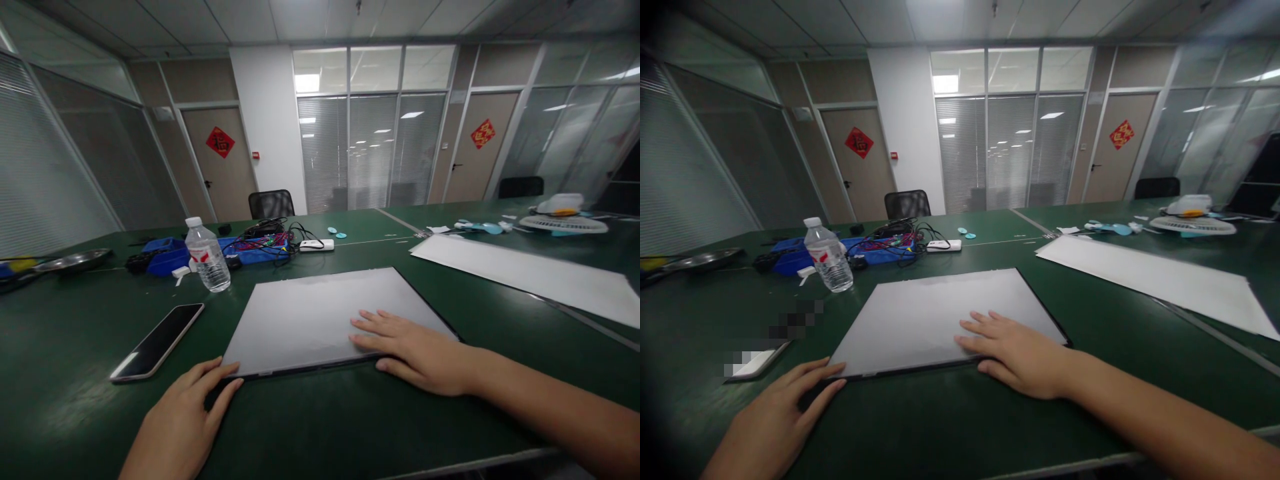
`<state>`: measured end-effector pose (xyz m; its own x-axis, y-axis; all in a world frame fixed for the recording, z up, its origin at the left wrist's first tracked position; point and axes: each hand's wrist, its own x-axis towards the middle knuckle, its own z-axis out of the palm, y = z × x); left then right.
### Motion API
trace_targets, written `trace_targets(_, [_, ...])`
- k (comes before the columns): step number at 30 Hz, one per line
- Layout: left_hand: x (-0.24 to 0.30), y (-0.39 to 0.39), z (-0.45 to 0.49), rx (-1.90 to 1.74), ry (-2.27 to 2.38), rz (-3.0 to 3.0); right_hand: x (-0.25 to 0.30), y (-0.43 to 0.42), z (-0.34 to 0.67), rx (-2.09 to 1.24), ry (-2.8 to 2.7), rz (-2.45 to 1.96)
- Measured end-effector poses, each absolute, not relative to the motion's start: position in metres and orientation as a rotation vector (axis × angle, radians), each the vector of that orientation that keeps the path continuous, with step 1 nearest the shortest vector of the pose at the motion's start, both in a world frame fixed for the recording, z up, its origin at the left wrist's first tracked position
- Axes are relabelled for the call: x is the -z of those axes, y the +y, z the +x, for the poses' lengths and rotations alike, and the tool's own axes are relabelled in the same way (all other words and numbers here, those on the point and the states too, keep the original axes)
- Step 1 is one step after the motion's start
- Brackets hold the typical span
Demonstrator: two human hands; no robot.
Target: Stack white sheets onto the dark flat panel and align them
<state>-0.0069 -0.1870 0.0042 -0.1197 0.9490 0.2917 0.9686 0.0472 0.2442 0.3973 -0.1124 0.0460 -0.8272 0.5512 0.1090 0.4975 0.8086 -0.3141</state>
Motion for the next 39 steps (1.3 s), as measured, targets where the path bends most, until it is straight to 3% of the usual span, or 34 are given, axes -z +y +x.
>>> trace_targets(4, [-0.003,-0.186,-0.010,0.609,-2.219,-2.067,-0.054,-0.070,0.454,-0.056,-2.669,-1.053])
trace_targets(9, [0.000,-0.186,-0.011,0.613,-2.216,-2.046,-0.034,0.000,0.601,0.469,-2.407,-1.567])
trace_targets(12, [-0.002,-0.187,-0.010,0.601,-2.210,-2.041,-0.007,0.020,0.688,0.468,-2.069,-2.009])
trace_targets(16, [-0.006,-0.187,-0.007,0.574,-2.207,-2.049,0.018,0.030,0.740,0.115,-1.784,-2.305])
trace_targets(30, [0.000,-0.186,-0.010,0.602,-2.158,-2.061,-0.037,-0.017,0.639,0.429,-1.903,-2.351])
trace_targets(35, [0.000,-0.186,-0.010,0.575,-2.212,-2.046,-0.053,-0.031,0.584,0.560,-1.994,-2.177])
trace_targets(39, [0.000,-0.185,-0.007,0.577,-2.216,-2.052,-0.046,-0.050,0.522,0.480,-2.265,-1.803])
